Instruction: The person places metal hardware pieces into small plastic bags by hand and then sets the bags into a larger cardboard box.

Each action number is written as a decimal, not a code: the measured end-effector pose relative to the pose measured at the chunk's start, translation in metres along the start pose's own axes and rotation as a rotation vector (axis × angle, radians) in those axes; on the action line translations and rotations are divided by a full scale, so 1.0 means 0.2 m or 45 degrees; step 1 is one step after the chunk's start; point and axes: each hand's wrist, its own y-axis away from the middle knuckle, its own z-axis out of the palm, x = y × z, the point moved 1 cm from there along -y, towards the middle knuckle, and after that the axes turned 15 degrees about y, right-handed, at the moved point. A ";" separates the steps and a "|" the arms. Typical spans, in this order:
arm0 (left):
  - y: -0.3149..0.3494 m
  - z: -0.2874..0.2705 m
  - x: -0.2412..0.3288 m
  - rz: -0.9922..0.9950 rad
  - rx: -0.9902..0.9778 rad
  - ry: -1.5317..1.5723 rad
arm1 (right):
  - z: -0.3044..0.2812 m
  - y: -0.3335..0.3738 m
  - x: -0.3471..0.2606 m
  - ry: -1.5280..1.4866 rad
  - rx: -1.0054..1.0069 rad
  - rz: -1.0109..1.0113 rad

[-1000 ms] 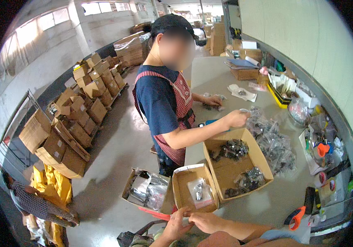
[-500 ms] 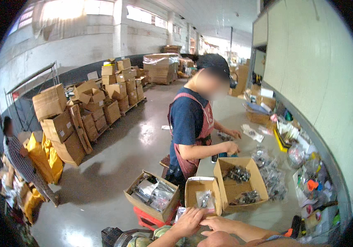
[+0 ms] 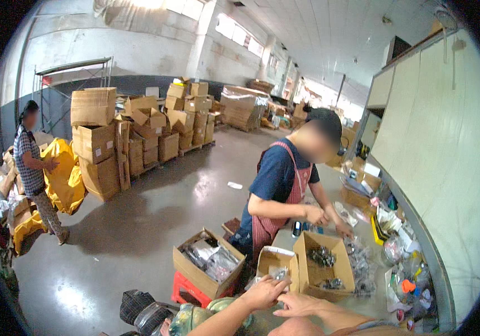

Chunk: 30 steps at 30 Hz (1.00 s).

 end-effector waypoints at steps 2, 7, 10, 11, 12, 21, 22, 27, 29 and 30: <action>-0.03 -0.01 0.06 0.039 0.001 -0.033 | 0.01 0.01 0.01 0.078 0.034 0.000; -0.11 0.00 0.11 0.236 0.222 -0.131 | 0.13 0.04 0.17 -0.090 0.458 -0.130; -0.10 0.10 -0.01 0.039 0.023 0.174 | 0.00 0.05 0.11 -0.188 0.152 -0.038; -0.09 0.14 -0.03 0.033 0.040 0.287 | 0.02 0.06 0.13 -0.173 0.191 -0.087; -0.07 0.17 -0.05 -0.035 0.003 0.426 | 0.06 0.05 0.16 -0.184 0.201 -0.116; -0.09 0.17 -0.10 -0.479 0.072 0.661 | 0.11 0.07 1.14 -0.229 0.495 0.878; -0.12 0.19 -0.11 -0.462 0.039 0.648 | 0.27 0.09 1.40 -0.120 0.339 0.935; -0.17 0.20 -0.12 -0.551 0.019 0.730 | 0.55 -0.03 1.64 0.373 -0.432 0.966; -0.15 0.18 -0.12 -0.579 0.029 0.731 | 0.42 -0.11 1.59 0.181 -0.603 0.952; -0.14 0.18 -0.13 -0.591 0.044 0.745 | 0.38 -0.11 1.60 0.136 -0.536 0.912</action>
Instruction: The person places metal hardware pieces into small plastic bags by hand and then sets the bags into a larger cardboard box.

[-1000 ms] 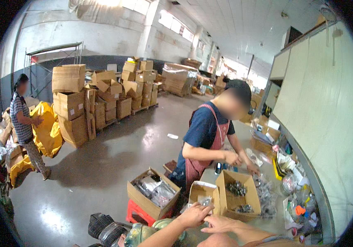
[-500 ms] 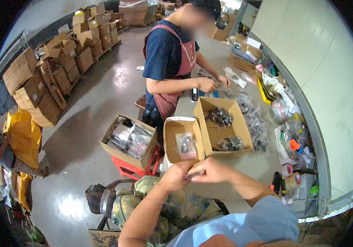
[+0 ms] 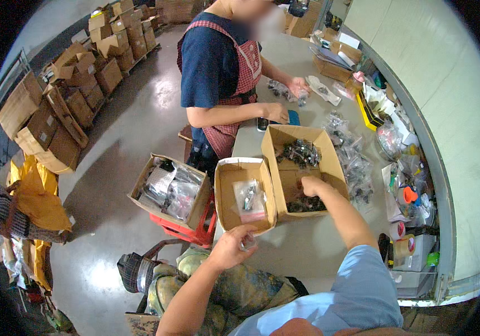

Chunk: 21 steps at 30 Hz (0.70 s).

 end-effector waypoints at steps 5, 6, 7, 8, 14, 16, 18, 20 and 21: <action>-0.02 0.01 -0.02 -0.027 0.014 0.045 | 0.04 0.03 0.14 -0.356 -0.097 -0.074; -0.03 0.01 -0.03 -0.020 0.009 0.055 | 0.02 0.06 0.16 -0.405 -0.088 -0.119; -0.04 0.01 -0.04 -0.013 0.006 0.065 | 0.04 0.02 0.20 -0.472 -0.188 -0.189; -0.04 0.02 -0.05 -0.007 0.004 0.075 | 0.04 0.01 0.24 -0.536 -0.224 -0.220; -0.06 -0.01 -0.04 -0.015 0.021 0.079 | 0.06 -0.05 0.29 -1.950 0.182 -0.438; -0.06 -0.02 -0.05 -0.028 0.044 0.115 | -0.01 -0.07 0.29 -2.391 0.407 -0.489; -0.06 -0.02 -0.07 -0.060 0.053 0.189 | -0.06 -0.15 0.31 -2.264 0.686 0.120; -0.08 -0.03 -0.09 -0.099 0.040 0.293 | -0.03 -0.28 0.41 -1.824 0.996 0.457; -0.07 -0.02 -0.11 -0.109 0.054 0.316 | -0.09 -0.29 0.40 -1.463 1.140 0.470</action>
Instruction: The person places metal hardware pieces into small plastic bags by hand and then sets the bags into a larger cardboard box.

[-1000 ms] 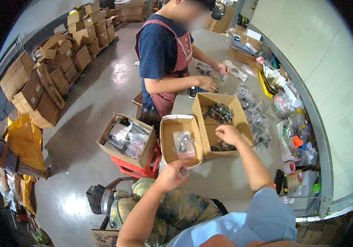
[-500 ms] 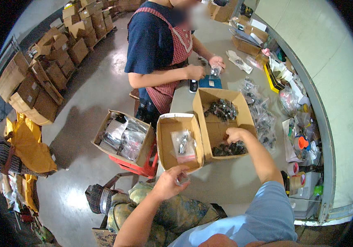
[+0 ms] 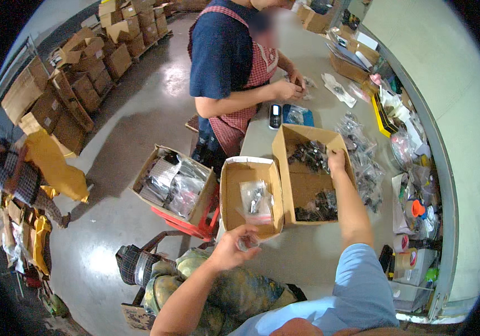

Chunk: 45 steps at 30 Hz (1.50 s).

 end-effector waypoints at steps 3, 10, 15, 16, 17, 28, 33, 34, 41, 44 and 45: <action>-0.01 -0.01 -0.03 -0.028 0.011 0.105 | 0.00 -0.01 0.03 0.747 0.110 0.224; 0.00 0.00 -0.03 -0.036 -0.074 0.711 | -0.08 0.18 -0.12 0.150 -0.225 -0.267; 0.00 0.00 -0.03 -0.127 -0.174 0.857 | -0.27 0.91 -0.77 -0.396 -1.079 -0.347; 0.00 0.00 -0.03 -0.120 -0.179 0.891 | -0.28 1.02 -0.85 -0.380 -1.260 -0.368; 0.01 0.00 -0.02 -0.135 -0.165 0.895 | -0.26 1.11 -0.90 -0.347 -1.320 -0.470; 0.12 -0.01 0.11 0.025 -0.109 0.962 | -0.32 1.45 -1.22 0.396 -1.094 -1.546; 0.14 0.00 0.18 0.076 -0.233 1.140 | -0.33 1.42 -1.29 0.055 -0.973 -1.273; 0.15 0.00 0.17 0.083 -0.239 1.138 | -0.32 1.42 -1.27 -0.203 -0.934 -1.015; 0.17 -0.02 0.18 0.082 -0.216 1.092 | -0.14 1.55 -1.25 -0.496 -0.920 -0.889; 0.16 -0.02 0.13 0.135 -0.161 1.032 | -0.17 1.60 -1.27 -0.355 -1.027 -0.950; 0.16 -0.03 0.14 0.160 -0.145 1.016 | -0.18 1.59 -1.27 -0.329 -1.076 -0.950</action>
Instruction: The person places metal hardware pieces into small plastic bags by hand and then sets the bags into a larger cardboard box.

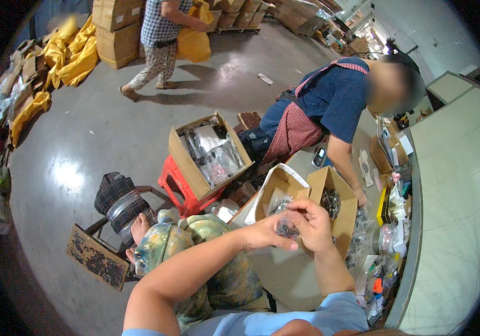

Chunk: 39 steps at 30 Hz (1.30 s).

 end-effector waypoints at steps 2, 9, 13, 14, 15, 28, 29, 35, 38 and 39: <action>0.01 0.01 0.03 -0.025 0.019 0.166 | -0.06 -0.01 -0.06 0.395 -0.047 -0.319; 0.00 -0.01 0.02 -0.092 -0.142 0.445 | -0.16 0.02 -0.10 0.795 -0.287 -0.650; 0.00 0.01 0.02 -0.076 -0.158 0.356 | -0.12 0.07 -0.17 1.073 -0.335 -0.568; 0.01 0.03 0.03 -0.027 -0.159 0.305 | -0.11 0.07 -0.14 1.177 -0.482 -0.536; 0.02 0.04 0.04 0.017 -0.168 0.253 | -0.08 0.08 -0.11 1.094 -0.432 -0.498; -0.01 0.02 0.10 0.375 0.309 -0.340 | -0.11 0.12 0.11 0.464 0.124 -0.203; -0.01 0.03 0.10 0.397 0.328 -0.336 | -0.10 0.12 0.12 0.412 0.139 -0.167; 0.01 0.05 0.12 0.556 0.475 -0.746 | -0.04 0.13 0.21 -0.188 0.246 0.175; 0.01 0.06 0.13 0.583 0.470 -0.913 | -0.06 0.12 0.14 0.338 0.150 0.010; 0.01 0.05 0.12 0.574 0.465 -0.937 | -0.06 0.11 0.14 0.388 0.148 -0.067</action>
